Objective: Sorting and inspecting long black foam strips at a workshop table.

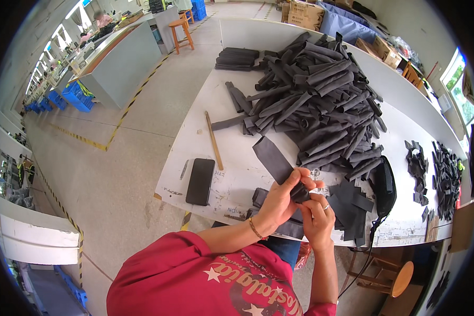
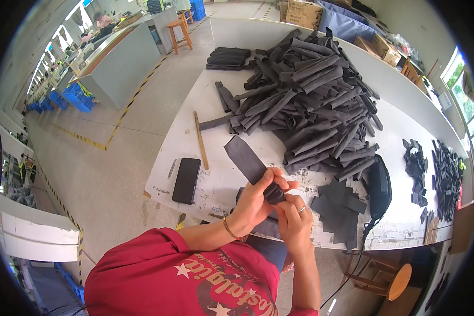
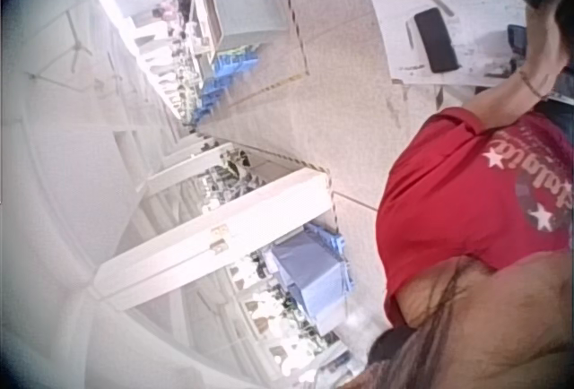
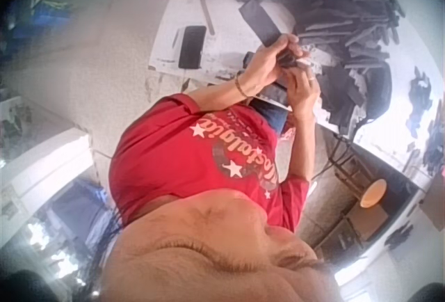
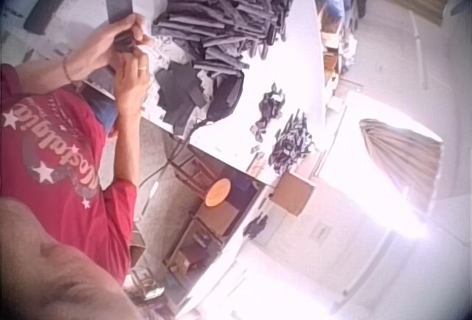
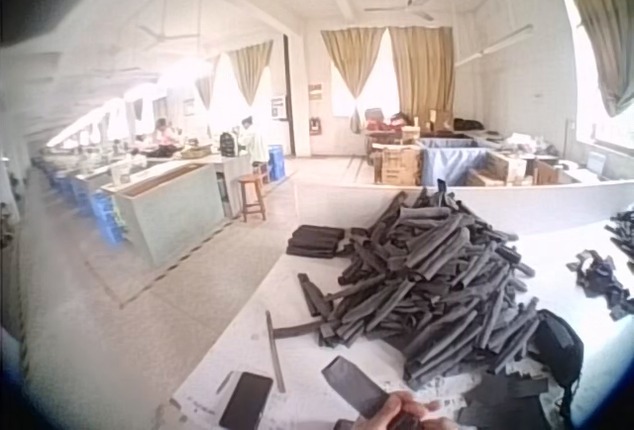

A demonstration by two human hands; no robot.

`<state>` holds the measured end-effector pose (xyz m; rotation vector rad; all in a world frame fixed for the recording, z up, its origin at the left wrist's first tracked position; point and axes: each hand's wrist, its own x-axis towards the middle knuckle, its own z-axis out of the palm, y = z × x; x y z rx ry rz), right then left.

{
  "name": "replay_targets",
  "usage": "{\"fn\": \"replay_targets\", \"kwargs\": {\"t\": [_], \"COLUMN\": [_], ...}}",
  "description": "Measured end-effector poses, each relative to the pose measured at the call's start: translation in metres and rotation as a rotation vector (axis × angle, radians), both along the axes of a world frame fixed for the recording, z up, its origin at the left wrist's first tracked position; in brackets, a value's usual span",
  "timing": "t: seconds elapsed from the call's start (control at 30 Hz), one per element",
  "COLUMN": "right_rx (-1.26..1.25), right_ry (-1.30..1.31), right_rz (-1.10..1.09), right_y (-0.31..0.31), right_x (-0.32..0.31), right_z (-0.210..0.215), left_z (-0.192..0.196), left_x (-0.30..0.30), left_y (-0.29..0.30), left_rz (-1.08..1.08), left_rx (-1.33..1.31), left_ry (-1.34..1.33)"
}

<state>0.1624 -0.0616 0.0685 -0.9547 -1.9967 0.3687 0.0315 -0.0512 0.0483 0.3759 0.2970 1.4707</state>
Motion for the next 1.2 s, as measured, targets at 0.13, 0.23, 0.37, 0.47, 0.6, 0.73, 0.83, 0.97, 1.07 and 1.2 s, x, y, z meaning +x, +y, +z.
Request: {"fn": "replay_targets", "kwargs": {"t": [0.13,0.23,0.37,0.47,0.6,0.73,0.83,0.97,1.07,1.2], "right_rx": [-0.397,-0.636,-0.329,-0.482,-0.782,-0.215,-0.039,-0.054,-0.088,-0.398], "right_ry": [0.204,0.713,0.714,0.892,1.017,0.536,0.417,0.400,0.471,0.631], "right_rz": [-0.041,-0.041,-0.166,-0.083,-0.025,-0.253,-0.243,-0.209,-0.195,-0.178], "right_y": [-0.004,-0.002,-0.004,-0.011,-0.005,-0.006,-0.007,-0.007,-0.006,-0.001], "right_x": [-0.006,-0.023,-0.025,-0.018,-0.025,-0.013,-0.005,0.006,0.006,0.012], "right_z": [0.000,-0.018,-0.028,-0.019,-0.013,-0.012,-0.007,-0.011,-0.016,-0.028], "left_z": [-0.002,-0.003,0.001,-0.004,-0.007,-0.020,-0.028,-0.026,-0.026,-0.032], "left_x": [-0.004,-0.001,-0.019,-0.019,-0.019,-0.048,-0.070,-0.072,-0.070,-0.065], "left_y": [0.006,0.010,0.017,0.020,0.020,0.025,0.023,0.019,0.018,0.020], "left_rz": [0.021,0.076,0.122,0.092,-0.032,0.128,0.164,0.144,0.121,0.179], "left_rx": [-0.037,-0.014,0.067,0.131,0.209,0.149,0.026,0.054,0.087,0.024], "left_ry": [-0.004,0.057,0.097,0.074,0.009,0.093,0.188,0.172,0.148,0.252]}}
